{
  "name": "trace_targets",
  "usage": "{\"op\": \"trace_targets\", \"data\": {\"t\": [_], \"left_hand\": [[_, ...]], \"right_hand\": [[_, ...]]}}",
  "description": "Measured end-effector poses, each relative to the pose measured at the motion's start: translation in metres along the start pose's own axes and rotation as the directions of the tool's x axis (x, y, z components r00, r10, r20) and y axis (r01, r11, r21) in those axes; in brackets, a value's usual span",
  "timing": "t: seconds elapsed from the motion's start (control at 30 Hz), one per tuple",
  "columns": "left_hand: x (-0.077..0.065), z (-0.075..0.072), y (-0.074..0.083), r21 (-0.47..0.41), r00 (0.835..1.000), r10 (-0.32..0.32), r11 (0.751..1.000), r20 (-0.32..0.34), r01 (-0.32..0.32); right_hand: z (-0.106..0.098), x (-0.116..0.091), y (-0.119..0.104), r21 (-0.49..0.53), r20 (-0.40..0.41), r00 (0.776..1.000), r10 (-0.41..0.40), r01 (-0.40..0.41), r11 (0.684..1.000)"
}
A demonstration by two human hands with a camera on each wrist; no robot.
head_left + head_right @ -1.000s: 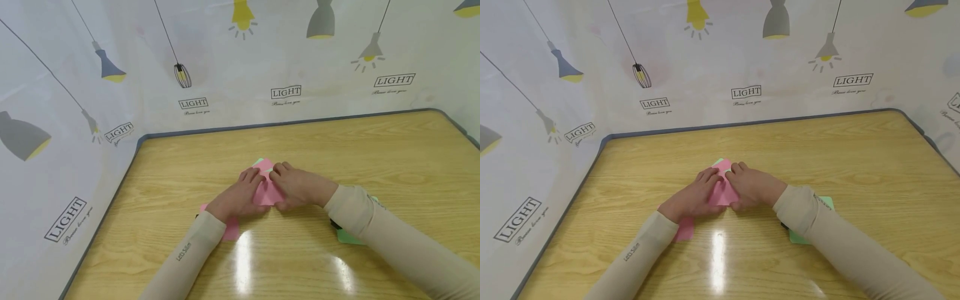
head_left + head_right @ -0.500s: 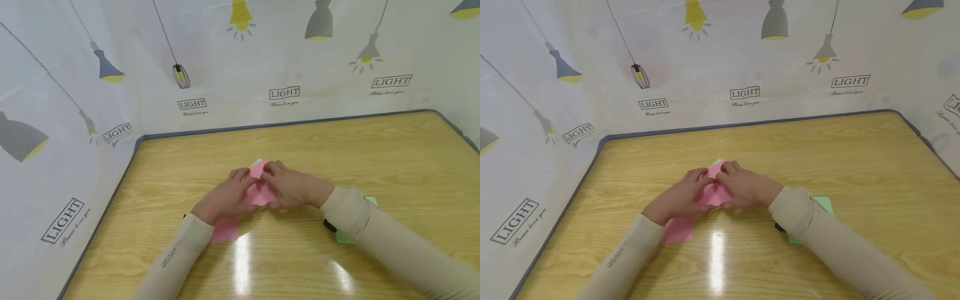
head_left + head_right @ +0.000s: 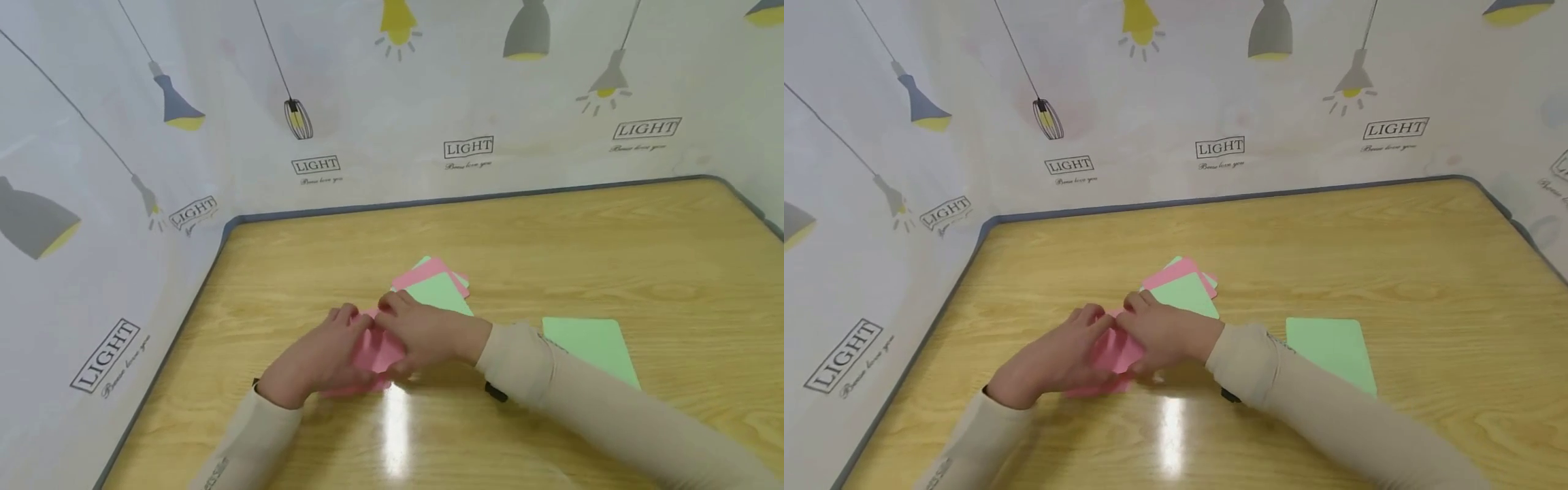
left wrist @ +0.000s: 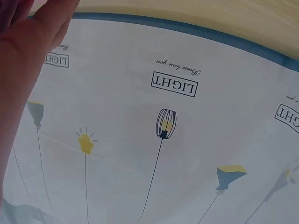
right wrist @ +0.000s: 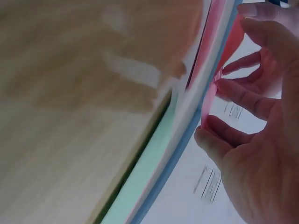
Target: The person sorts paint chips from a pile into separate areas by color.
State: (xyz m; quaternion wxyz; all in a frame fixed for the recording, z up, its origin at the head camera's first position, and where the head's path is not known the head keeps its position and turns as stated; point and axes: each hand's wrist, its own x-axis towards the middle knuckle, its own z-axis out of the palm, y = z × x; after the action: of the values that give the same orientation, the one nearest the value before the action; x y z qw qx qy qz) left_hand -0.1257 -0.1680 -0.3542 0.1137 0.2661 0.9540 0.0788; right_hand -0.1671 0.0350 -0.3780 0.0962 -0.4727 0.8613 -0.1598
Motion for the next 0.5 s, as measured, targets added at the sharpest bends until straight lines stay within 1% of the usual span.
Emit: {"op": "trace_targets", "data": {"t": [0.1,0.2,0.3,0.43,0.5], "left_hand": [[-0.003,0.0,0.003,-0.001,0.997,-0.058,0.998,0.048,0.058],[-0.004,0.001,0.004,0.005,0.996,-0.068,0.998,0.06,0.068],[-0.005,0.003,0.002,0.019,0.998,-0.051,0.999,0.046,0.05],[-0.005,0.005,-0.001,0.021,0.999,-0.026,0.999,0.03,0.025],[-0.005,0.006,-0.002,0.005,1.0,-0.013,1.0,0.025,0.013]], "right_hand": [[0.006,0.005,-0.007,-0.022,0.01,1.0,-0.026,0.026,0.999],[0.011,0.007,-0.011,-0.053,0.013,0.998,-0.061,0.062,0.997],[0.013,0.008,-0.014,-0.076,0.021,0.997,-0.08,0.081,0.994],[0.013,0.008,-0.016,-0.088,0.051,0.997,-0.064,0.069,0.994],[0.013,0.008,-0.017,-0.091,0.063,0.996,-0.056,0.062,0.994]]}}
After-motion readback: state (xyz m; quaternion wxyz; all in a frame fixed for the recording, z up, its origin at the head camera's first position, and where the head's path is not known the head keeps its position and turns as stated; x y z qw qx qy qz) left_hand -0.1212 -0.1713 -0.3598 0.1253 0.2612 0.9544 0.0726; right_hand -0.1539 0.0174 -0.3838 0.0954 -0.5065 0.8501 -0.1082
